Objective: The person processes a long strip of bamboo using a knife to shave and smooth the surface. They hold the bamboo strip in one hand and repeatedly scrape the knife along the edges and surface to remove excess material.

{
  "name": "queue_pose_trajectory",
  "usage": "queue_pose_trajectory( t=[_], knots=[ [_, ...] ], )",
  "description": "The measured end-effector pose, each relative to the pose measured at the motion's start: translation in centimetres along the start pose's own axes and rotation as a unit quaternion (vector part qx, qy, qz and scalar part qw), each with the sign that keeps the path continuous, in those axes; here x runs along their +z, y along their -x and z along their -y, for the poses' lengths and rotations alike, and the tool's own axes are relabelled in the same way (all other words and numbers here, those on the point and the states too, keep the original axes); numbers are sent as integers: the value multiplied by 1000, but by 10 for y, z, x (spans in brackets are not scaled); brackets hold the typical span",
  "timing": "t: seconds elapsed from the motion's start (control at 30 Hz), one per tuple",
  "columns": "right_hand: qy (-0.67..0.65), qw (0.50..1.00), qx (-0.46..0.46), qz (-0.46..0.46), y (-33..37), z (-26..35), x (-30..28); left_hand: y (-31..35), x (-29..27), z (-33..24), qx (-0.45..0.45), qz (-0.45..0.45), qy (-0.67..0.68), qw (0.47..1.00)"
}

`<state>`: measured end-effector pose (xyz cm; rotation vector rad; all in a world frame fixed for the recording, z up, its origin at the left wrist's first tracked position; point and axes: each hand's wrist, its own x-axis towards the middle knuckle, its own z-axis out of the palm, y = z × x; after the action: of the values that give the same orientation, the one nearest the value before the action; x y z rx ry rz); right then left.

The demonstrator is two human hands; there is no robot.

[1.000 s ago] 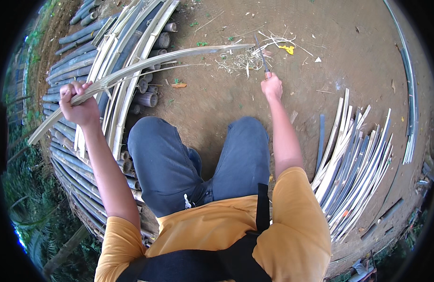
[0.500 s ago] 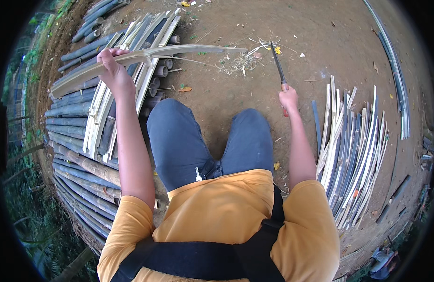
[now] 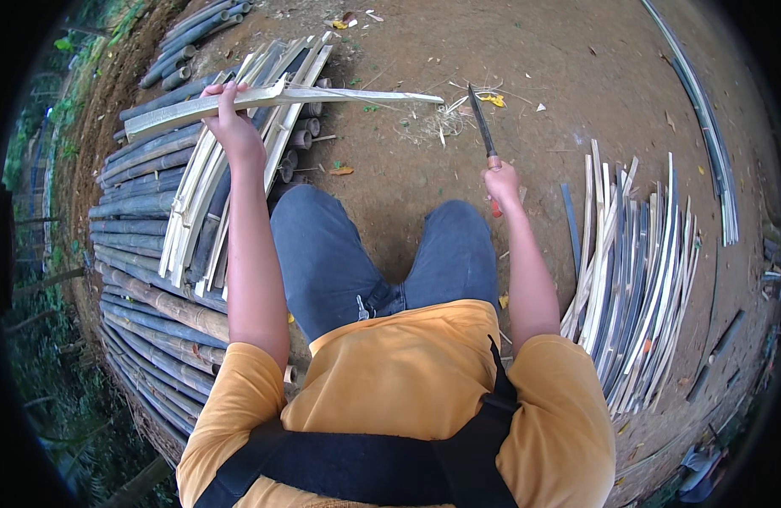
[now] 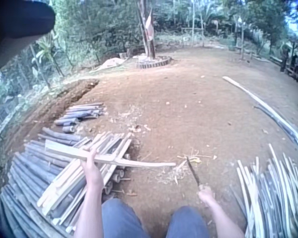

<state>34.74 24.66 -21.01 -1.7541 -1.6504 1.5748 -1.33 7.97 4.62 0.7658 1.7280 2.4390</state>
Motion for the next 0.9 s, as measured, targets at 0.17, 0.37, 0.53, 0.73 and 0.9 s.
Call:
queue_pose_trajectory(
  t=[0.17,0.37,0.53,0.73,0.9],
  knots=[
    [24,1000,11,16,-15,6,26,-7,-9,8,4,41,26,999],
    [136,984,-100,-59,-40,11,88,-13,4,22,72,24,-145,986],
    [129,985,-117,-8,-34,33,129,-31,5,32,155,-75,-245,954],
    [159,984,-82,-7,-84,22,139,-50,-10,52,237,-176,-233,927],
    [181,976,-113,52,-80,55,142,-54,-38,66,200,-244,-237,919]
  ],
)
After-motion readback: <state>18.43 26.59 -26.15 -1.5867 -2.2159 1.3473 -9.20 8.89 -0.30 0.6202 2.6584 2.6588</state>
